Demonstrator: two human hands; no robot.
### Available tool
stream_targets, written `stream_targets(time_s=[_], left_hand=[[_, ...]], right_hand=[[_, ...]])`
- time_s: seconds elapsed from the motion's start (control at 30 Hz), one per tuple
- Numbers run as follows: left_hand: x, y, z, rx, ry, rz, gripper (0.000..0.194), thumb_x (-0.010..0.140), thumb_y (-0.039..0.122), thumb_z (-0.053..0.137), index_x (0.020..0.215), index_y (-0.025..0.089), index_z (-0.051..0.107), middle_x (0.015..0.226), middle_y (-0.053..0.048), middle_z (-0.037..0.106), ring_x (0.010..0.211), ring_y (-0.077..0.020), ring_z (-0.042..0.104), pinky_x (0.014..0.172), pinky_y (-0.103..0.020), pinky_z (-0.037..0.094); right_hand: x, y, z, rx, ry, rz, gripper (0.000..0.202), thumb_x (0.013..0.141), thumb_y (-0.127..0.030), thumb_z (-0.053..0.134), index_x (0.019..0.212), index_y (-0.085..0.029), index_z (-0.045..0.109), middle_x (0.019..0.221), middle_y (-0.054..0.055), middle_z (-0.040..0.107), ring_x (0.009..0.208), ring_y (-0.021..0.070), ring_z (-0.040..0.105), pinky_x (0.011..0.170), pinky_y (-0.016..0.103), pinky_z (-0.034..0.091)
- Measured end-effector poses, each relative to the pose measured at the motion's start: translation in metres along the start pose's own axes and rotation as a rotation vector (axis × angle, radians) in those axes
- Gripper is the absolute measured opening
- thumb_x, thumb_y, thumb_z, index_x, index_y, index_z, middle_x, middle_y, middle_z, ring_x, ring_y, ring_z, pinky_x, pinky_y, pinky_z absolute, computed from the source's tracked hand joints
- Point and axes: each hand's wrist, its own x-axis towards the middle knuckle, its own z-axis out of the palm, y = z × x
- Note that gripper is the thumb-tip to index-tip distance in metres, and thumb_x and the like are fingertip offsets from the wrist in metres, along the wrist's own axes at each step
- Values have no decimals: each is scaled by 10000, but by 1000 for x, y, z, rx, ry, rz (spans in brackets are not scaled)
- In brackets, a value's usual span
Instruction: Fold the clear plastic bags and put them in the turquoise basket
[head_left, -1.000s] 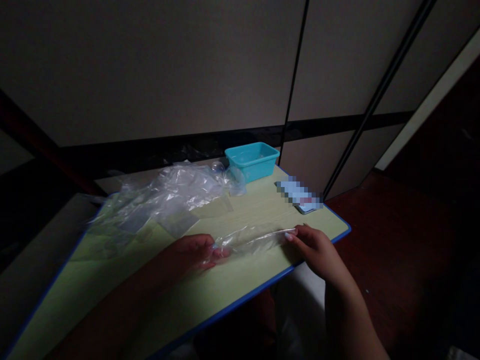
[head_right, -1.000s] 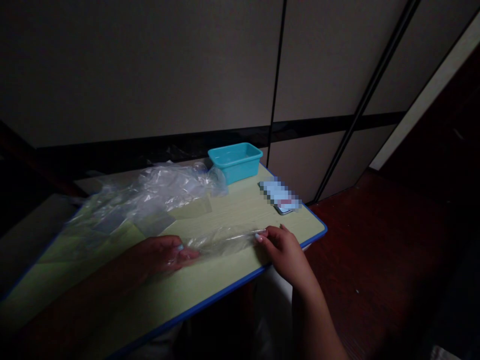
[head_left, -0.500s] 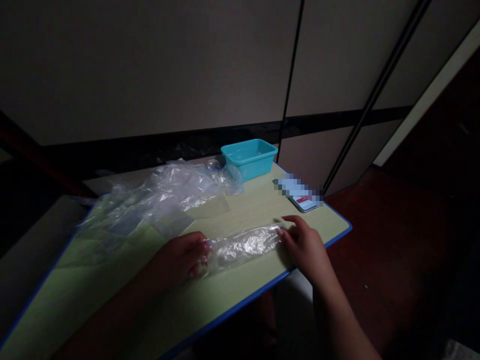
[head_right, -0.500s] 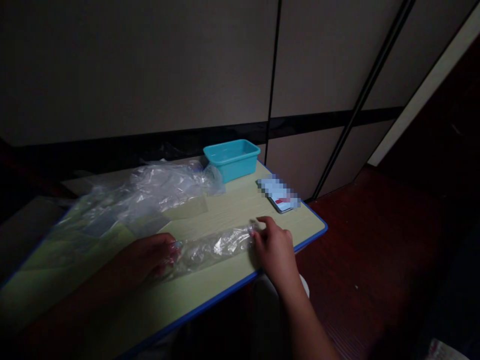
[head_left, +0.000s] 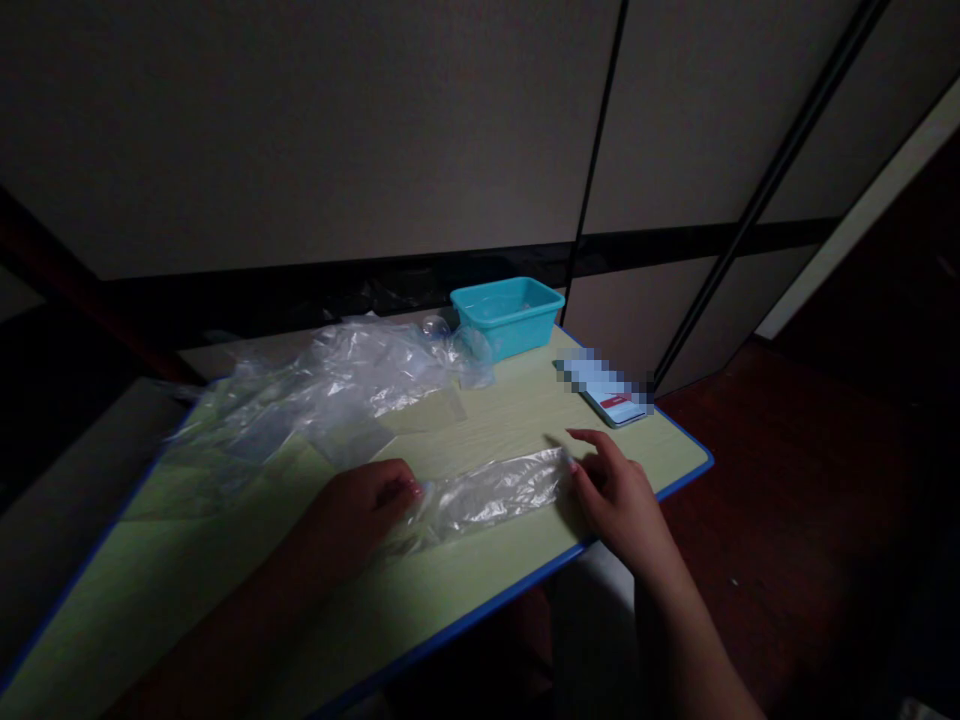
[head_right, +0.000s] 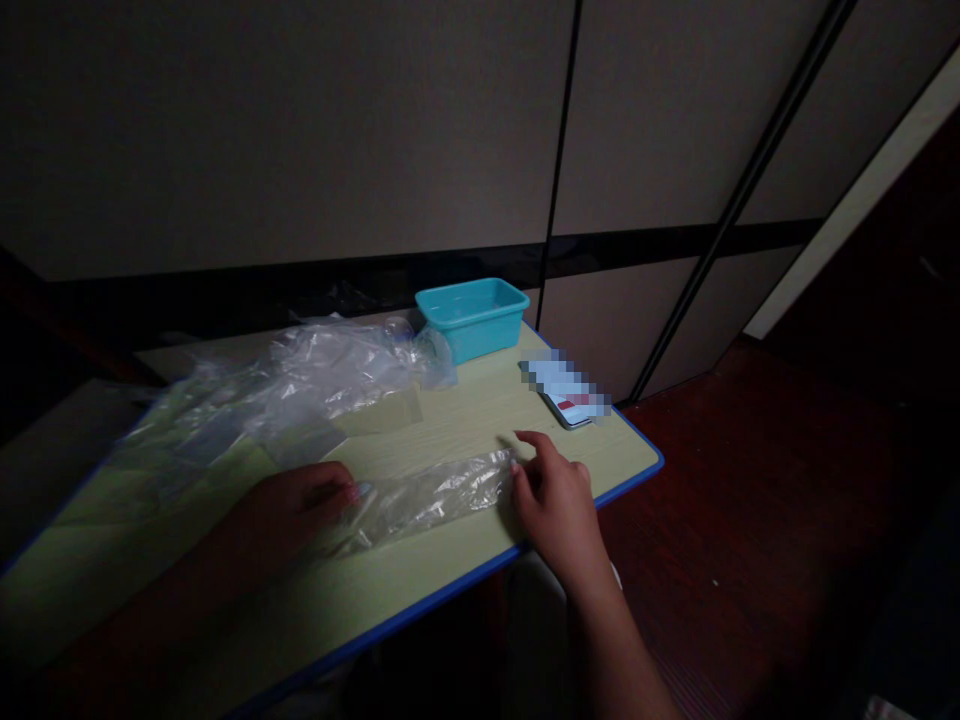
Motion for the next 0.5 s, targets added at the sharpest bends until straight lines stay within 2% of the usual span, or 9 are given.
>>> stream_targets(time_s=[0.17,0.37,0.5], left_hand=[[0,1,1,99,18,6,288,794,407,432,620,189,507,554,33,509,533,-139,460,520,-240,270],[-1,3,1,139,18,16,280,798,399,429,630,189,506,578,23,516,554,-144,467,531,-243,272],[0,2,2,181,14,23,289,816,395,410,633,188,494,590,17,517,563,-151,479,539,-249,279]], right_hand=[[2,1,2,-88,-8,-13,294,805,-227,457,1089,-215,531,738,26,636,650,160,564,621,259,366],[3,-2,0,-134,-2,-28,242,808,-243,457,1026,-218,559,746,38,640,733,190,566,721,314,353],[4,-2,-1,-163,-3,-51,241,779,-193,458,996,-215,559,789,34,634,775,195,559,778,348,327]])
